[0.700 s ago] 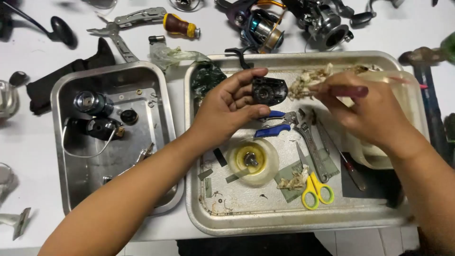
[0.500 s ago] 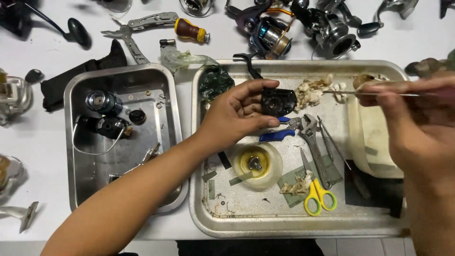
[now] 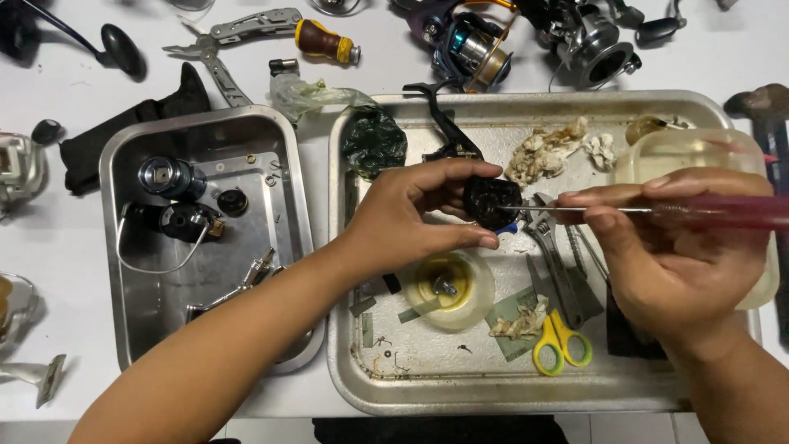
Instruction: Repairing and cleaning internal components of a fishing reel using various tools on a workbench.
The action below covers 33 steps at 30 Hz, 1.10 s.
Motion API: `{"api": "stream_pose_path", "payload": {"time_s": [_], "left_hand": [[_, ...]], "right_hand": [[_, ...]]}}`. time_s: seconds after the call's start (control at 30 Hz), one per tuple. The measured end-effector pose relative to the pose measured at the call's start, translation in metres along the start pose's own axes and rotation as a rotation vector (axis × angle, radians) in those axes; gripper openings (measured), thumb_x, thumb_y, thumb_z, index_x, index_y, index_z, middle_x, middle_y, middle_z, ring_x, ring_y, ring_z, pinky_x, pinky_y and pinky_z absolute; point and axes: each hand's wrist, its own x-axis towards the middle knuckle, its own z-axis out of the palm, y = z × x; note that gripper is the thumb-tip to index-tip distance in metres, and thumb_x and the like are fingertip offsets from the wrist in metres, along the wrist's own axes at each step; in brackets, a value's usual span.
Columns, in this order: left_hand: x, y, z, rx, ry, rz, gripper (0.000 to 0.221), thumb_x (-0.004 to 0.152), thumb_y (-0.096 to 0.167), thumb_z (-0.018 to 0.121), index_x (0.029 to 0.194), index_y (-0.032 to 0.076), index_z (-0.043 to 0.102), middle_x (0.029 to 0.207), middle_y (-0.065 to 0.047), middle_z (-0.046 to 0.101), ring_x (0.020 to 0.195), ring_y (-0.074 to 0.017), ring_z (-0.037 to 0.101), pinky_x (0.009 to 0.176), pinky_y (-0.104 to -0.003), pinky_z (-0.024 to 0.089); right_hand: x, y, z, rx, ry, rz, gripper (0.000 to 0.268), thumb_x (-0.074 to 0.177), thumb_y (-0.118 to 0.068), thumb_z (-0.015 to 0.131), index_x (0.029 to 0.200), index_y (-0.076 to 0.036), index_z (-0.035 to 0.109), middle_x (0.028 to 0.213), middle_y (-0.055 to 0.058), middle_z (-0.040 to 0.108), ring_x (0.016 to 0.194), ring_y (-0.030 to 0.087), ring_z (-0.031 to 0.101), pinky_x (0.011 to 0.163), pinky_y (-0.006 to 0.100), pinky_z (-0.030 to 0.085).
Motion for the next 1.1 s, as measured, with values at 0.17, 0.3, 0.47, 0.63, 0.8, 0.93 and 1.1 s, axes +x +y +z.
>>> {"api": "stream_pose_path", "payload": {"time_s": [0.17, 0.3, 0.47, 0.63, 0.8, 0.93, 1.1], "left_hand": [[0.000, -0.001, 0.001, 0.011, 0.011, 0.029, 0.058, 0.075, 0.035, 0.088, 0.128, 0.025, 0.067, 0.133, -0.003, 0.073, 0.118, -0.0142, 0.073, 0.107, -0.026, 0.058], [0.000, -0.002, 0.001, 0.056, -0.001, 0.007, 0.058, 0.075, 0.040, 0.086, 0.128, 0.030, 0.066, 0.133, 0.000, 0.074, 0.109, -0.0111, 0.075, 0.096, -0.024, 0.062], [0.000, -0.001, 0.002, 0.036, -0.006, 0.000, 0.058, 0.075, 0.039, 0.087, 0.128, 0.029, 0.066, 0.134, -0.001, 0.073, 0.100, -0.0075, 0.075, 0.090, -0.021, 0.063], [-0.001, -0.003, 0.002, 0.041, -0.007, 0.050, 0.059, 0.076, 0.038, 0.087, 0.129, 0.026, 0.066, 0.130, 0.000, 0.074, 0.104, -0.0090, 0.075, 0.092, -0.021, 0.062], [0.000, 0.001, 0.000, 0.099, 0.011, 0.100, 0.059, 0.077, 0.038, 0.087, 0.129, 0.022, 0.066, 0.134, -0.006, 0.072, 0.128, -0.0209, 0.070, 0.113, -0.035, 0.055], [0.000, -0.002, 0.001, 0.073, 0.019, 0.113, 0.060, 0.077, 0.037, 0.087, 0.130, 0.020, 0.064, 0.136, -0.007, 0.071, 0.129, -0.0224, 0.070, 0.117, -0.038, 0.053], [0.000, -0.003, 0.000, 0.057, 0.041, 0.099, 0.058, 0.079, 0.032, 0.088, 0.131, 0.022, 0.064, 0.138, -0.007, 0.069, 0.131, -0.0208, 0.067, 0.116, -0.034, 0.053]], "right_hand": [[0.002, -0.004, 0.001, -0.067, -0.044, -0.074, 0.046, 0.100, 0.028, 0.057, 0.120, 0.004, 0.023, 0.091, 0.038, 0.058, 0.089, 0.046, 0.073, 0.088, 0.055, 0.069], [-0.003, 0.001, -0.003, -0.089, -0.043, -0.079, 0.044, 0.102, 0.027, 0.057, 0.121, 0.005, 0.024, 0.094, 0.039, 0.056, 0.091, 0.047, 0.073, 0.088, 0.054, 0.068], [0.001, -0.009, 0.005, -0.108, -0.031, -0.079, 0.044, 0.100, 0.030, 0.054, 0.118, 0.012, 0.018, 0.095, 0.041, 0.054, 0.086, 0.049, 0.071, 0.086, 0.060, 0.068], [0.002, 0.000, 0.003, -0.009, -0.075, -0.107, 0.041, 0.098, 0.021, 0.059, 0.116, 0.005, 0.027, 0.088, 0.033, 0.055, 0.089, 0.045, 0.075, 0.084, 0.053, 0.072], [-0.001, -0.001, 0.002, -0.127, -0.154, -0.163, 0.027, 0.093, 0.025, 0.057, 0.105, 0.024, 0.033, 0.095, 0.044, 0.062, 0.088, 0.047, 0.074, 0.079, 0.049, 0.068], [-0.007, 0.006, -0.001, -0.110, -0.134, -0.232, 0.047, 0.093, 0.027, 0.060, 0.121, 0.015, 0.024, 0.089, 0.038, 0.057, 0.089, 0.049, 0.075, 0.082, 0.051, 0.071], [-0.013, 0.019, -0.014, 0.040, 0.053, -0.148, 0.032, 0.110, 0.013, 0.056, 0.127, -0.002, 0.033, 0.105, 0.027, 0.056, 0.098, 0.037, 0.074, 0.098, 0.052, 0.073]]}}
